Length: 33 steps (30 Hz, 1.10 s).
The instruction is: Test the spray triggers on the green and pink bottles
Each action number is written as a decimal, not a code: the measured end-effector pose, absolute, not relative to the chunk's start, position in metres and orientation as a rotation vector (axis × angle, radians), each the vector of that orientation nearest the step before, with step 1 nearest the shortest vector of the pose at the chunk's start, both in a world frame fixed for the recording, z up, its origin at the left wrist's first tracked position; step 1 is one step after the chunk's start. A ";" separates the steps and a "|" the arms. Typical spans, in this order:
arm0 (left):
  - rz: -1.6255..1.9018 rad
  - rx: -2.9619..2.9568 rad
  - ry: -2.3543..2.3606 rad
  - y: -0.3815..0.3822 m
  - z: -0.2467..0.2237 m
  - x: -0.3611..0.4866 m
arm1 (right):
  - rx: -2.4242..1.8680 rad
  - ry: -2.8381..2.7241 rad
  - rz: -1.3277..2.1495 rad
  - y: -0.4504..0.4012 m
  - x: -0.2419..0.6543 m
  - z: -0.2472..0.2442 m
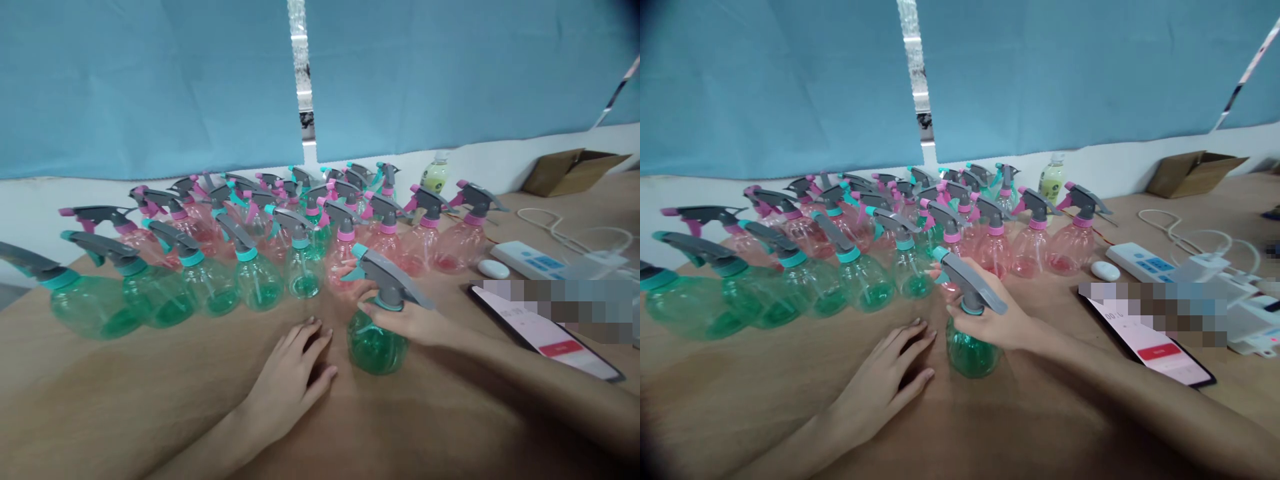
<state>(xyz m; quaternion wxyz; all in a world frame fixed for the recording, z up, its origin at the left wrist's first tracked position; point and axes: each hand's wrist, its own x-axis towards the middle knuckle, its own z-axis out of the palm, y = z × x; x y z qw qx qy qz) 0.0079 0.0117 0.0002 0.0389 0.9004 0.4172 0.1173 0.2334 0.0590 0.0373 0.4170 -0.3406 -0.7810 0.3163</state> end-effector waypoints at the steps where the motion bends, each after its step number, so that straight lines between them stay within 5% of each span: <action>1: 0.359 2.761 1.278 0.012 0.000 0.008 | -0.858 -1.956 0.803 0.060 0.233 0.036; 33: 0.347 2.774 1.263 0.013 0.000 0.008 | -0.867 -1.923 0.807 0.049 0.230 0.058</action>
